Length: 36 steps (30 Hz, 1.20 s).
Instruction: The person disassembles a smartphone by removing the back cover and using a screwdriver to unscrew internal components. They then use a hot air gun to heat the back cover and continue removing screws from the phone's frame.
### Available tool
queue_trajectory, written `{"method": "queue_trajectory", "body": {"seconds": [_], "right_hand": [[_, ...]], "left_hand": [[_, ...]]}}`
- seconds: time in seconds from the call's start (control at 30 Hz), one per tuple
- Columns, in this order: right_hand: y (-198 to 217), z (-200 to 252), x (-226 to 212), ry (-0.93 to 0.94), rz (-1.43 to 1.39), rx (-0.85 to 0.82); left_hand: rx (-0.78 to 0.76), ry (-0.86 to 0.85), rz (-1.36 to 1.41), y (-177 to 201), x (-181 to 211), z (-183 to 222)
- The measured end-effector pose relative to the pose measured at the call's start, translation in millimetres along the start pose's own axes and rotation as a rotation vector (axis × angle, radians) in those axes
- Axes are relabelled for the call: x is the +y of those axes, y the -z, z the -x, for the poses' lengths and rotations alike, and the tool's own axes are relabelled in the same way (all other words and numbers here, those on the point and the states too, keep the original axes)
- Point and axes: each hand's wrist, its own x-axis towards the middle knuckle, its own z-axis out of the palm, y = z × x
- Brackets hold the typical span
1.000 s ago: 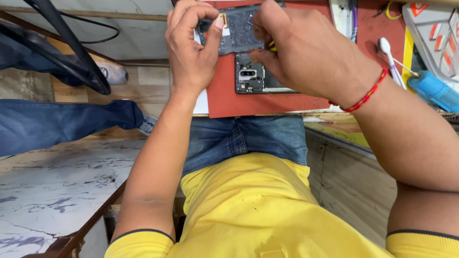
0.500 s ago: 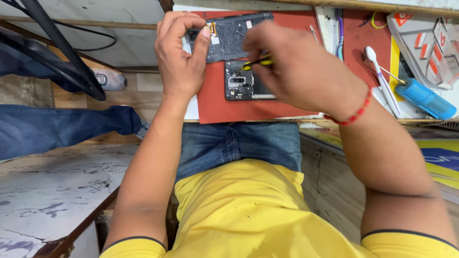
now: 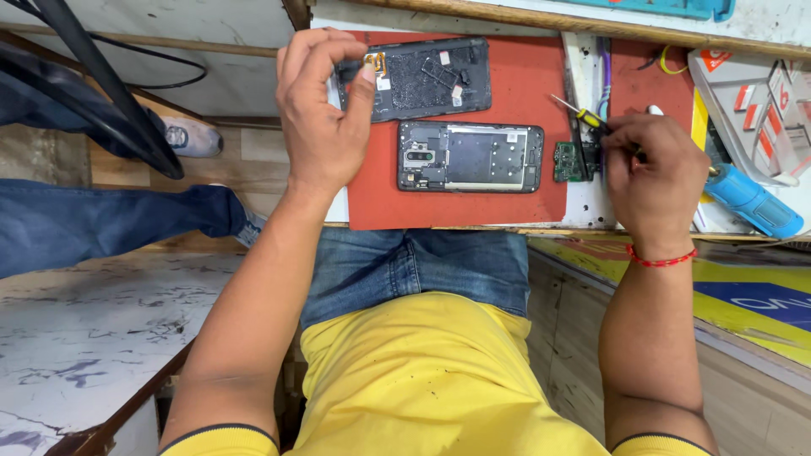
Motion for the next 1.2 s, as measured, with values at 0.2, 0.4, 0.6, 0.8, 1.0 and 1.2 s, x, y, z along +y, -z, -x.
{"method": "queue_trajectory", "body": {"seconds": [0.2, 0.4, 0.6, 0.8, 1.0, 1.2], "right_hand": [[-6, -49, -39, 0.059, -0.043, -0.063], [-44, -105, -73, 0.253, -0.101, -0.202], [-58, -107, -87, 0.213, -0.05, -0.201], [-69, -101, -77, 0.241, -0.045, -0.168], [-65, -94, -76, 0.235, 0.029, -0.083], [-33, -66, -53, 0.164, 0.129, -0.099]], "left_hand": [[-0.078, -0.062, -0.113, -1, 18, -5], [-0.299, -0.307, -0.346, -17, 22, -24], [-0.35, -0.295, -0.355, -28, 23, -27], [-0.347, -0.301, -0.326, -29, 15, -25], [-0.373, -0.33, -0.348, -30, 17, -39], [-0.461, -0.332, -0.331, -29, 13, -48]]}}
